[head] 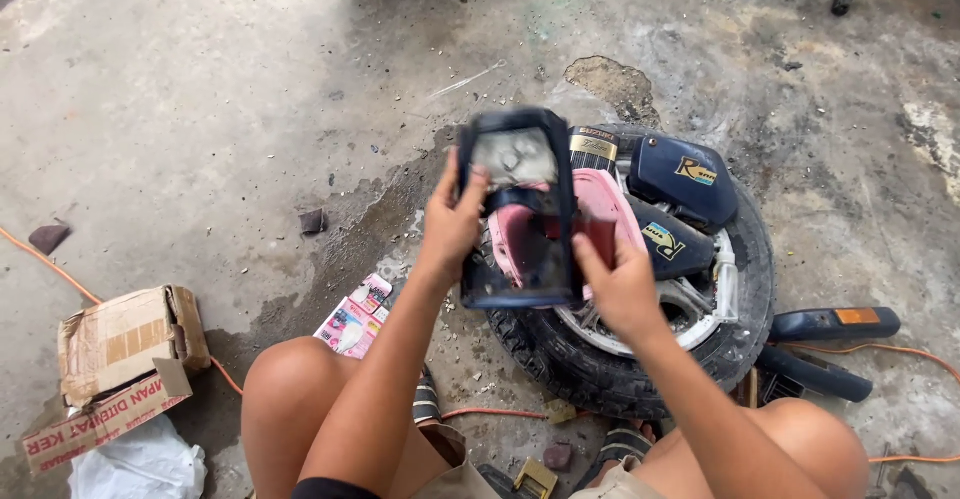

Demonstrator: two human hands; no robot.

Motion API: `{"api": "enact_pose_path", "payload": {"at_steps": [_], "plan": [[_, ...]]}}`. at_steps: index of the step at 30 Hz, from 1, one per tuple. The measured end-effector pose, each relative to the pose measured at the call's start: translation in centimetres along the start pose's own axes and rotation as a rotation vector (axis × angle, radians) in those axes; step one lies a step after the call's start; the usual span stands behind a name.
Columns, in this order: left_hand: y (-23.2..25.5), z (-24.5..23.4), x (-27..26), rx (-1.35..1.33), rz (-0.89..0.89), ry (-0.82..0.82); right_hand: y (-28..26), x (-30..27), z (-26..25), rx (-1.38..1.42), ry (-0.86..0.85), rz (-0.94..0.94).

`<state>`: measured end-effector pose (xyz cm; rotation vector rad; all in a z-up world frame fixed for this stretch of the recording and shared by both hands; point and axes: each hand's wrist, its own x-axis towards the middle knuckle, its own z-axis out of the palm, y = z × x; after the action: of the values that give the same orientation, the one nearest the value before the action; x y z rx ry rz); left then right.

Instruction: The person sits on the ground and sands a black motorcycle headlight housing using a sanding block. They hold the housing with one hand and rub the sanding block over the surface, focusing on the edges and corners. The person occasionally turns the housing to access different sides.

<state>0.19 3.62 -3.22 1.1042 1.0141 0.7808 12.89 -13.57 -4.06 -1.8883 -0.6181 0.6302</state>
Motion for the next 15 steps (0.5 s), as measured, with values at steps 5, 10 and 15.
{"api": "enact_pose_path", "payload": {"at_steps": [5, 10, 15], "plan": [[-1.7, 0.9, -1.3, -0.030, -0.052, -0.049, -1.4, 1.9, -0.7, 0.011, 0.084, -0.067], [0.8, 0.2, -0.8, -0.019, 0.005, 0.029, -5.0, -1.2, 0.4, -0.077, 0.001, -0.019], [-0.5, 1.5, -3.3, -0.031, -0.060, -0.092, -0.5, 3.3, -0.9, 0.131, 0.114, -0.032]]}}
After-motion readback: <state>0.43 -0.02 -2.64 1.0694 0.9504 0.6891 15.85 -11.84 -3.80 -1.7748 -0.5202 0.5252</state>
